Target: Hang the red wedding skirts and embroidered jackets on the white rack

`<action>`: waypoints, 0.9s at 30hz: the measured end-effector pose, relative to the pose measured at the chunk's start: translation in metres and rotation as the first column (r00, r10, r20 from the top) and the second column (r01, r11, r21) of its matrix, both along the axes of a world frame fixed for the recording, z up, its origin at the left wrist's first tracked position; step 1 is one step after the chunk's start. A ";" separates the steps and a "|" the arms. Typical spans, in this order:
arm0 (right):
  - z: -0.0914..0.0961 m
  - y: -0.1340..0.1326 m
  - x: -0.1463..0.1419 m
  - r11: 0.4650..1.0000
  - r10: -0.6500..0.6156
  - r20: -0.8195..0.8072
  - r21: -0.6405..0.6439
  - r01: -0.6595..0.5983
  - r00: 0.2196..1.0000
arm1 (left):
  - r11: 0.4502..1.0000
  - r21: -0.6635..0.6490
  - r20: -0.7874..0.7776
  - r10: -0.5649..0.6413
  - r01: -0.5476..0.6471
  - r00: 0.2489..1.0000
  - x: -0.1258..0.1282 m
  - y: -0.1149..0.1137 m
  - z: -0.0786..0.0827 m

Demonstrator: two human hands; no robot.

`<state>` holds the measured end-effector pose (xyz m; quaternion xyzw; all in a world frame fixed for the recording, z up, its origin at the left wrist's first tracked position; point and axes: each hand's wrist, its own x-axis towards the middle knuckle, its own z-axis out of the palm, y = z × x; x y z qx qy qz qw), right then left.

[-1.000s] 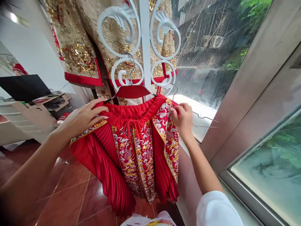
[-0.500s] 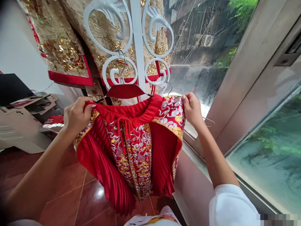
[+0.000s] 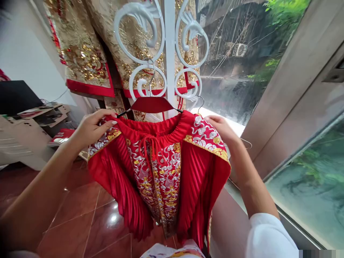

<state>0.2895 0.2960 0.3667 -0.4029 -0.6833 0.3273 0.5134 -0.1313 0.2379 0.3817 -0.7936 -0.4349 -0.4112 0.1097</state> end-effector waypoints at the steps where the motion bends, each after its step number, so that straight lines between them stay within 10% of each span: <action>1: 0.007 0.000 0.002 0.998 0.027 0.028 0.053 -0.029 0.999 | 1.000 -0.012 -0.025 0.000 0.000 1.000 0.001 -0.003 0.002; 7: 0.024 0.008 -0.022 0.869 -0.063 0.559 0.439 -0.230 0.827 | 0.997 -0.070 -0.263 -0.048 0.031 0.964 0.006 -0.013 0.007; 11: 0.010 0.012 -0.031 0.818 -0.232 0.490 0.566 -0.104 0.840 | 0.999 -0.009 -0.157 -0.038 0.037 0.987 0.002 -0.006 0.002; 19: 0.045 0.022 -0.018 0.984 0.142 0.205 0.078 -0.161 0.968 | 0.989 0.111 0.485 -0.139 0.097 0.864 0.013 0.027 0.007; 23: 0.045 0.043 -0.023 0.934 0.303 0.073 -0.222 -0.281 0.950 | 0.948 -0.134 0.498 -0.187 0.288 0.847 0.008 0.030 0.007; 27: 0.033 0.051 -0.019 0.938 0.295 0.162 -0.239 -0.253 0.942 | 0.879 -0.309 0.465 -0.194 0.363 0.864 -0.006 0.012 0.003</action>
